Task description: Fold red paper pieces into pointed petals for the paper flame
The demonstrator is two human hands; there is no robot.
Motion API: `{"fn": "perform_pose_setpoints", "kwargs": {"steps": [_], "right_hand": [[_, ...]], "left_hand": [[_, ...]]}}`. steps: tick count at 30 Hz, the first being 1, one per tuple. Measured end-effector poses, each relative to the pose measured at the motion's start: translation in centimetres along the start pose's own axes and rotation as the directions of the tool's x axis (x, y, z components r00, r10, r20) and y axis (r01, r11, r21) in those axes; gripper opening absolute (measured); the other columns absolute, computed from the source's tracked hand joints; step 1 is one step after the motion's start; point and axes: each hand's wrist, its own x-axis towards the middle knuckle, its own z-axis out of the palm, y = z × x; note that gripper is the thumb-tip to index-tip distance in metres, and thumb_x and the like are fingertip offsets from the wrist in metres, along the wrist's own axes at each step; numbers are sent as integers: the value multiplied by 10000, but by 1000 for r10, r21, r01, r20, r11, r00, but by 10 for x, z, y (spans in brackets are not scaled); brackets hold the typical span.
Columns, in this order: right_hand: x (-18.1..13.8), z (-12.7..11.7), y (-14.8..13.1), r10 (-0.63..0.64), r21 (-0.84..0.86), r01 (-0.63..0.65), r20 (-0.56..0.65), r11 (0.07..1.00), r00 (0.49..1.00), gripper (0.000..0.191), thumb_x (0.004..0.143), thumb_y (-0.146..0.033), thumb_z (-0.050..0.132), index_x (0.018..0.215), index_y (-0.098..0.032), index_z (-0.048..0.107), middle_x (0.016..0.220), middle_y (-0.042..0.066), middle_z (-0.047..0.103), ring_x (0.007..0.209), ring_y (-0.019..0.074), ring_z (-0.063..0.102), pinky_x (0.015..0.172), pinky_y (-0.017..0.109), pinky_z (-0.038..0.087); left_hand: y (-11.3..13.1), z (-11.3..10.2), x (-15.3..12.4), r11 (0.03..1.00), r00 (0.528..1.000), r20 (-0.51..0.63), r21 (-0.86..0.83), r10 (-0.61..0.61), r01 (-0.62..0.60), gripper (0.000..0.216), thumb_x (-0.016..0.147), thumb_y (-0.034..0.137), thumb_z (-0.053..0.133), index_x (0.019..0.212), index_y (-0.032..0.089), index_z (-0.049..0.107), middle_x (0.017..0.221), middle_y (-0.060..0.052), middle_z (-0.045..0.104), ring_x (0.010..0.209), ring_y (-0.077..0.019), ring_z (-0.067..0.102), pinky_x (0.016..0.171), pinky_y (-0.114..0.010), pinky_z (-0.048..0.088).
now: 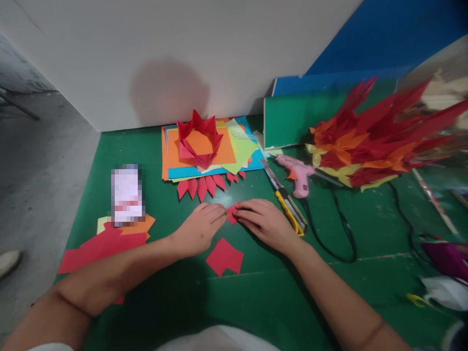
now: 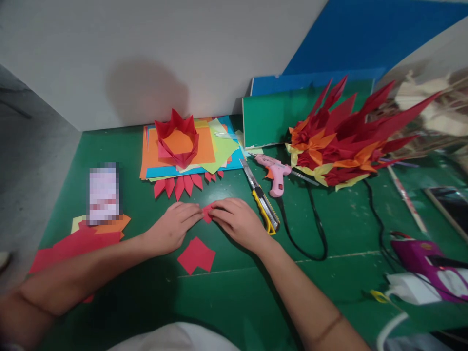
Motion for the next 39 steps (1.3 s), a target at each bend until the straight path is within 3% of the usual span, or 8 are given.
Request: {"fn": "perform_pose_setpoints", "kwargs": {"steps": [9, 15, 23, 27, 39], "right_hand": [[-3, -3, 0, -20, -18, 20, 20, 1000, 1000, 248, 921, -194, 467, 1072, -228, 662, 1053, 75, 677, 940, 205, 600, 798, 379, 497], [-2, -3, -3, -11, -8, 12, 11, 1000, 1000, 201, 894, -232, 540, 1062, -212, 649, 1042, 76, 677, 952, 207, 601, 814, 378, 504], [4, 3, -8, -14, -49, 10, -80, 999, 997, 95, 872, -263, 585, 893, -189, 639, 954, 73, 686, 896, 200, 594, 802, 359, 505], [4, 4, -9, -24, -37, 21, -69, 999, 997, 98, 879, -240, 572, 852, -194, 655, 874, 61, 678, 834, 185, 588, 741, 335, 495], [1, 4, -9, -124, -125, 118, -40, 985, 992, 154, 915, -208, 498, 912, -201, 651, 882, 43, 707, 821, 176, 616, 732, 325, 490]], "left_hand": [[-1, -3, -1, 998, 999, 42, 50, 21, -23, 469, 775, 22, 400, 1220, 87, 533, 1266, -101, 571, 1219, -236, 447, 996, -400, 344], [0, -5, -1, 997, 997, 72, 74, 7, -13, 492, 761, 32, 431, 1241, 91, 521, 1284, -96, 563, 1222, -247, 441, 1011, -420, 322], [2, -3, -1, 999, 999, 6, -5, -43, 43, 433, 779, 24, 400, 1167, 123, 566, 1256, -78, 588, 1191, -213, 479, 1025, -411, 310], [2, -3, -1, 998, 999, 1, -28, -48, 48, 441, 769, 17, 399, 1163, 126, 563, 1250, -79, 588, 1181, -207, 483, 1027, -422, 304], [3, -5, 0, 996, 997, 20, -43, -80, 81, 455, 760, 5, 399, 1166, 131, 561, 1249, -87, 585, 1192, -197, 486, 1042, -423, 297]]}}
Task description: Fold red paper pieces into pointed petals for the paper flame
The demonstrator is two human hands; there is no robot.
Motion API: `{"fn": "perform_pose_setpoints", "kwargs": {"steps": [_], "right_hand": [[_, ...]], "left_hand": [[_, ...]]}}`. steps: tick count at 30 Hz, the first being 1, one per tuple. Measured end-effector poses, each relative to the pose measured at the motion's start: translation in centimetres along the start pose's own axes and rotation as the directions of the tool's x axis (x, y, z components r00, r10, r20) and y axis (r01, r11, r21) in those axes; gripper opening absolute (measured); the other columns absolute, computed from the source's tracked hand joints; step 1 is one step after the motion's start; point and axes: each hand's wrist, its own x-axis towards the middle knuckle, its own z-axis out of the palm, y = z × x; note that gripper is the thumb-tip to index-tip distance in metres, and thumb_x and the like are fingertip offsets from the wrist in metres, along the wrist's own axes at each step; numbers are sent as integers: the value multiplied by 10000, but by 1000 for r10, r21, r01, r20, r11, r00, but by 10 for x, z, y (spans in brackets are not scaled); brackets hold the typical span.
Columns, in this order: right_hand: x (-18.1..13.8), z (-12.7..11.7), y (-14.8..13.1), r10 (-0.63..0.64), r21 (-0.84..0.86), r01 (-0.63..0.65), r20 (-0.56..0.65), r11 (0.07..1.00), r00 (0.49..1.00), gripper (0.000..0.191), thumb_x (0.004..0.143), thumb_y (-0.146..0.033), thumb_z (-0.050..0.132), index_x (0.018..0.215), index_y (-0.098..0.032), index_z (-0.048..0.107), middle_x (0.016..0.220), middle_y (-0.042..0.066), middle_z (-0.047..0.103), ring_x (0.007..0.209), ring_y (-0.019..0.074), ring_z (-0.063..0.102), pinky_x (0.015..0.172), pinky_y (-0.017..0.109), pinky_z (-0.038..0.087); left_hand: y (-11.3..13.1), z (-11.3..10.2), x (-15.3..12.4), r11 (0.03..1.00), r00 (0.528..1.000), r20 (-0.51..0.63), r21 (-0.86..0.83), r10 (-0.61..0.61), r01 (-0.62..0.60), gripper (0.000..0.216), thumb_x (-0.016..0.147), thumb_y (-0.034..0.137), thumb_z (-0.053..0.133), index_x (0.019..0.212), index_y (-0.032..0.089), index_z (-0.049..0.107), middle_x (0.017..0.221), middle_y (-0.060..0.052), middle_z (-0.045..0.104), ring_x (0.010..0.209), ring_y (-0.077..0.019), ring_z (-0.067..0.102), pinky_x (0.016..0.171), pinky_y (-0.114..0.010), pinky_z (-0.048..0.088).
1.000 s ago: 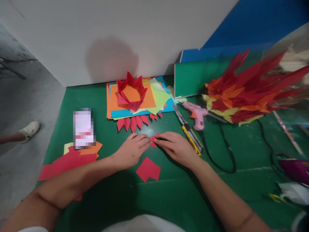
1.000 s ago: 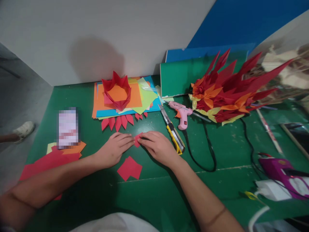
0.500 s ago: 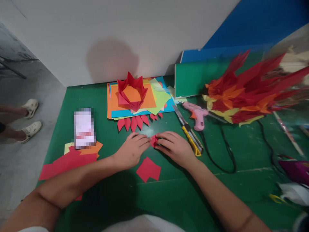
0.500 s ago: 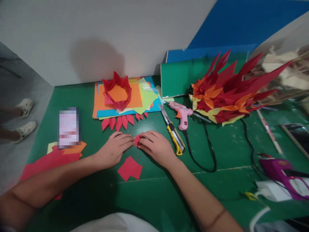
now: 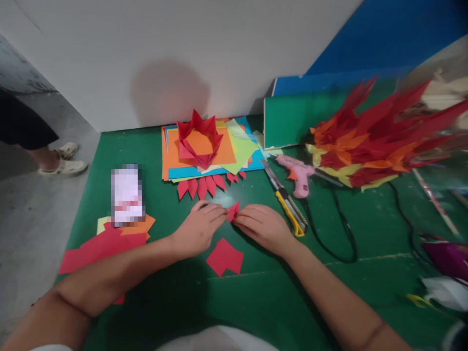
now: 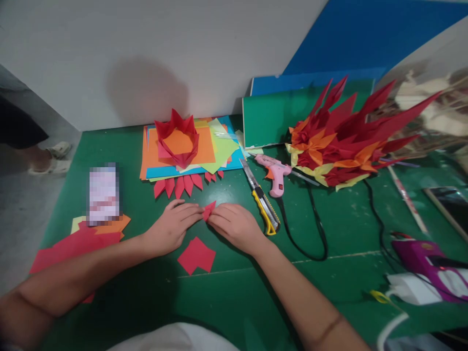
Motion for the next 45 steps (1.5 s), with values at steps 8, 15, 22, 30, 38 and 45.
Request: {"fn": "perform_pose_setpoints", "kwargs": {"steps": [8, 15, 22, 30, 38, 45], "right_hand": [[3, 4, 1, 152, 244, -143, -17, 959, 988, 93, 882, -152, 531, 922, -201, 600, 859, 39, 696, 802, 167, 598, 744, 307, 490], [9, 4, -4, 359, 350, -360, 69, 865, 931, 51, 847, -168, 543, 881, -205, 553, 764, 29, 623, 705, 161, 573, 598, 268, 459], [11, 4, -5, 387, 381, -383, 69, 842, 919, 47, 837, -186, 547, 876, -212, 557, 746, 23, 615, 692, 165, 568, 623, 286, 456], [9, 4, -5, 374, 396, -368, 66, 841, 925, 54, 827, -163, 559, 856, -208, 550, 747, 16, 611, 693, 155, 560, 618, 271, 449], [8, 5, -5, 392, 416, -383, 69, 825, 917, 59, 845, -180, 539, 895, -208, 553, 764, 25, 617, 681, 153, 569, 607, 269, 462], [9, 6, -7, 423, 446, -414, 85, 794, 902, 90, 844, -162, 537, 917, -213, 522, 759, 8, 584, 672, 143, 548, 606, 262, 449]], "left_hand": [[0, -1, 2, 1000, 1000, 13, 6, 6, -6, 471, 773, 12, 387, 1204, 129, 536, 1252, -86, 582, 1194, -195, 479, 1052, -417, 278], [0, 3, 0, 1000, 1000, -4, 3, 6, -6, 490, 761, 21, 407, 1229, 117, 518, 1242, -96, 586, 1189, -208, 479, 1052, -427, 281], [1, 3, 0, 1000, 1000, 4, 16, 6, -6, 492, 748, 21, 412, 1214, 127, 526, 1238, -95, 588, 1194, -211, 478, 1050, -434, 289], [1, 2, -1, 999, 1000, 15, 40, 12, -13, 490, 761, 31, 417, 1231, 124, 521, 1270, -96, 578, 1209, -228, 476, 1052, -473, 271], [0, 1, -1, 998, 999, 35, 64, 9, -12, 487, 760, 38, 441, 1230, 131, 524, 1271, -103, 576, 1216, -228, 473, 1060, -472, 270], [2, 2, -1, 999, 1000, 12, 48, 1, -1, 488, 764, 32, 425, 1233, 131, 515, 1255, -93, 587, 1210, -218, 475, 1058, -457, 269]]}}
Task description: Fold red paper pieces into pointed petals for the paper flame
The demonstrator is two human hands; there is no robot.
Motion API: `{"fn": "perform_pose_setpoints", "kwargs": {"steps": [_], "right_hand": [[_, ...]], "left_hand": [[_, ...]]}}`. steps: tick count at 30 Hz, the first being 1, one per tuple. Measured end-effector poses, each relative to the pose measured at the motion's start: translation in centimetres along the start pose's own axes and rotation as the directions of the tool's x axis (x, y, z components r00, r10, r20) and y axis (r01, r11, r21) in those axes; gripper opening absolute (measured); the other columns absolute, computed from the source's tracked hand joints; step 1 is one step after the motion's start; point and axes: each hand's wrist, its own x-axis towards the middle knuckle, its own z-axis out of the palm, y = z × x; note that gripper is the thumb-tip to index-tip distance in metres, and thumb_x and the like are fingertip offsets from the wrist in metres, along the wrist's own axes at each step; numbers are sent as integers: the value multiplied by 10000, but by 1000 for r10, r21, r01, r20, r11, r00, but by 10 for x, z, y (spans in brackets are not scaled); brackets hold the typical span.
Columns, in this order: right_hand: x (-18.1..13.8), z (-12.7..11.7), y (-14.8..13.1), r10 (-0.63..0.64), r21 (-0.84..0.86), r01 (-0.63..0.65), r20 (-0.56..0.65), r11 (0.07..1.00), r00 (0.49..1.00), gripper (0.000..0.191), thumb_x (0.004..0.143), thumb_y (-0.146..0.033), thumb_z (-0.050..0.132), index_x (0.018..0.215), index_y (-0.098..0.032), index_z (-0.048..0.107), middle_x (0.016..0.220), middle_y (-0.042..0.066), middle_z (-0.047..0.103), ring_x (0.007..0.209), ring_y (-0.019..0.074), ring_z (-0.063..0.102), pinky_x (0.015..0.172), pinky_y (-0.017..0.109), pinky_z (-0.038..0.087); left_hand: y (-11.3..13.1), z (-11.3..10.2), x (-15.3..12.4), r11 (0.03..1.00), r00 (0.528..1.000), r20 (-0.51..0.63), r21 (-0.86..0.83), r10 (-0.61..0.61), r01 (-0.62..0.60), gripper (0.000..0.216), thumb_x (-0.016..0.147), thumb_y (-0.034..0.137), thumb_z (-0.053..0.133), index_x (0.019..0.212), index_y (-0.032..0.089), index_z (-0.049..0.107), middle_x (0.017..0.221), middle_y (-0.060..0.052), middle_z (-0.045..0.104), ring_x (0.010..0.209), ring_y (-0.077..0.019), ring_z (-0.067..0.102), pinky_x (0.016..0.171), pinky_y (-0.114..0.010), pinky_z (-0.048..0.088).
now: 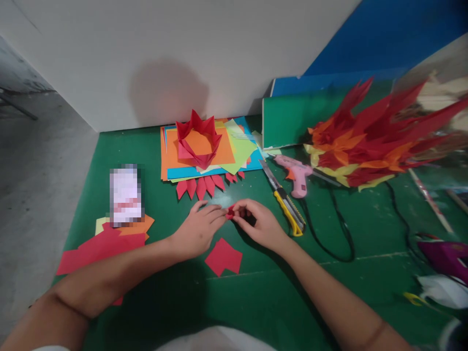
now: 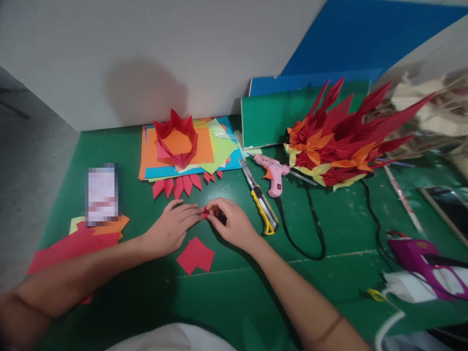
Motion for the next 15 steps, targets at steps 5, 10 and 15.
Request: {"fn": "perform_pose_setpoints", "kwargs": {"steps": [5, 10, 15], "right_hand": [[1, 2, -3, 58, 17, -58, -14, 998, 998, 91, 842, -167, 521, 918, -214, 507, 738, -2, 558, 655, 140, 535, 595, 264, 439], [2, 4, -6, 82, 40, -81, -19, 996, 996, 159, 820, -157, 527, 964, -214, 491, 730, -6, 563, 663, 144, 545, 608, 270, 448], [2, 5, -6, 100, 58, -99, -13, 993, 995, 179, 811, -149, 522, 975, -212, 487, 743, -3, 567, 674, 144, 548, 628, 276, 454]], "left_hand": [[0, -1, 0, 1000, 1000, 28, 20, 13, -14, 486, 777, 55, 456, 1248, 163, 515, 1255, -87, 583, 1204, -237, 473, 1039, -474, 280], [-1, 0, 0, 999, 999, 38, 42, 26, -28, 473, 783, 71, 465, 1247, 151, 521, 1264, -96, 576, 1210, -249, 465, 1037, -486, 277], [0, 0, -1, 999, 999, 36, 47, 22, -24, 484, 778, 64, 464, 1251, 149, 519, 1267, -89, 575, 1213, -243, 460, 1040, -476, 273]]}}
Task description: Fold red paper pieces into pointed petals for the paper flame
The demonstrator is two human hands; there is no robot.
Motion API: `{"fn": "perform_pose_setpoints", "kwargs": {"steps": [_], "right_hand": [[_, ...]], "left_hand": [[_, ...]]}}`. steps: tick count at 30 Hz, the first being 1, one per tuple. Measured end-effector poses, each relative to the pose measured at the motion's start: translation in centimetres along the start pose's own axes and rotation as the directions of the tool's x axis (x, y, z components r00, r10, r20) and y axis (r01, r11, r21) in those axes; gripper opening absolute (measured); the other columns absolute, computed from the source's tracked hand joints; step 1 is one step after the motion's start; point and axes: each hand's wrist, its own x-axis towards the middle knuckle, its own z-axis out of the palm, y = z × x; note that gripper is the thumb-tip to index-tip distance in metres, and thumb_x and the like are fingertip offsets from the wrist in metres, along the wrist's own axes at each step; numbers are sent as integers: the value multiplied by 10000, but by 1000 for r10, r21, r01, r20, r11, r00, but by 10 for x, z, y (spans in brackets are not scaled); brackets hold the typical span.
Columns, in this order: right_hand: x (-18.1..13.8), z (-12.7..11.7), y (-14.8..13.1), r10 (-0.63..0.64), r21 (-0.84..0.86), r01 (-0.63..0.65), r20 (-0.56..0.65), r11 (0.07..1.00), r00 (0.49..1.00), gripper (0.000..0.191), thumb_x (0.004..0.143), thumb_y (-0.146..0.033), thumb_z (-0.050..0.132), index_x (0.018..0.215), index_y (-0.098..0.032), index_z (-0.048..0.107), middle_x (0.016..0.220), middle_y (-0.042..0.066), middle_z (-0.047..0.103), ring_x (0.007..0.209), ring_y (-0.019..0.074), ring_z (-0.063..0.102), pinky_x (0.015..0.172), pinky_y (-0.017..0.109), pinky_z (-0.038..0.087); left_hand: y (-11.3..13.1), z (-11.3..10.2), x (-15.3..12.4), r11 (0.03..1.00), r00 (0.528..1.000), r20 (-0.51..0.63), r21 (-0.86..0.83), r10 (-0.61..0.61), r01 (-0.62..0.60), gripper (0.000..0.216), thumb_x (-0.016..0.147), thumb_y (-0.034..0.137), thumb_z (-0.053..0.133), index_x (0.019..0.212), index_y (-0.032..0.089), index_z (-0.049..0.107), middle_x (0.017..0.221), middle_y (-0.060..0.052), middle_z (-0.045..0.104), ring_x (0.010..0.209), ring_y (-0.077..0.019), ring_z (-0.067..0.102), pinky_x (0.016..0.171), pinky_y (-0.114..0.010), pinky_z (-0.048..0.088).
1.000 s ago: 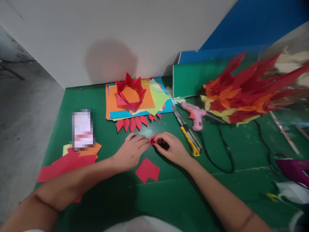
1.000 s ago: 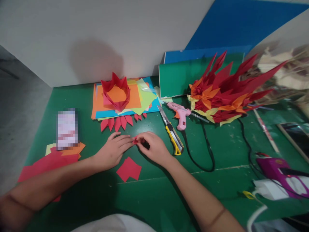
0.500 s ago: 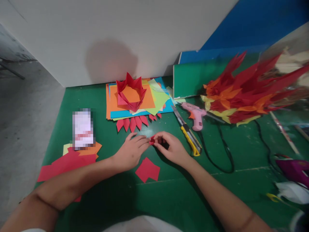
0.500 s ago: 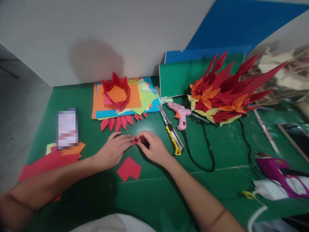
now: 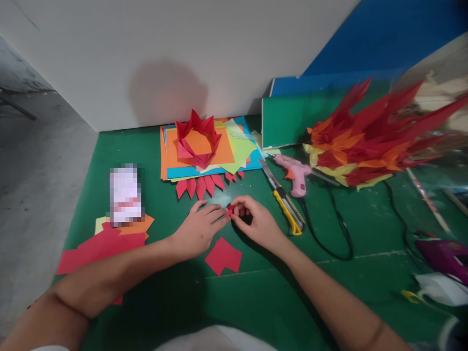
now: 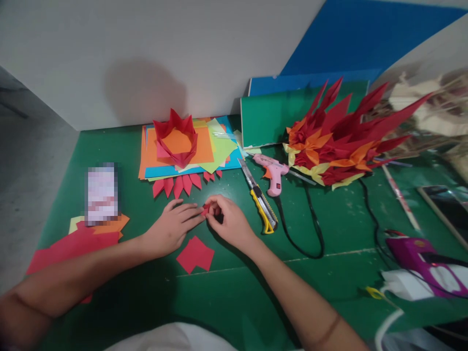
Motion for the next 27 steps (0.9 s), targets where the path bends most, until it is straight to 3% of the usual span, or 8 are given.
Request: {"fn": "perform_pose_setpoints", "kwargs": {"steps": [15, 24, 27], "right_hand": [[0, 0, 0, 45, 14, -45, 31, 999, 999, 233, 809, -138, 515, 1021, -221, 465, 746, -5, 547, 686, 149, 540, 640, 287, 456], [0, 0, 0, 7, 14, -7, 32, 1000, 999, 250, 803, -114, 514, 1028, -215, 471, 746, -11, 543, 678, 140, 539, 645, 282, 458], [1, -1, 0, -22, -50, 24, 26, 998, 999, 177, 817, -114, 511, 966, -211, 508, 755, 3, 560, 693, 150, 538, 656, 300, 454]], "left_hand": [[1, -1, 1, 1000, 999, 39, 11, -18, 17, 474, 803, 77, 449, 1263, 170, 514, 1297, -81, 554, 1235, -230, 433, 1062, -480, 235], [1, -1, 0, 998, 999, 37, 64, 5, -7, 452, 829, 82, 431, 1268, 165, 503, 1300, -83, 548, 1225, -235, 437, 1052, -492, 238], [2, -1, 0, 996, 999, 40, 92, 9, -13, 446, 830, 92, 449, 1268, 157, 500, 1291, -89, 551, 1224, -242, 442, 1047, -493, 248]]}}
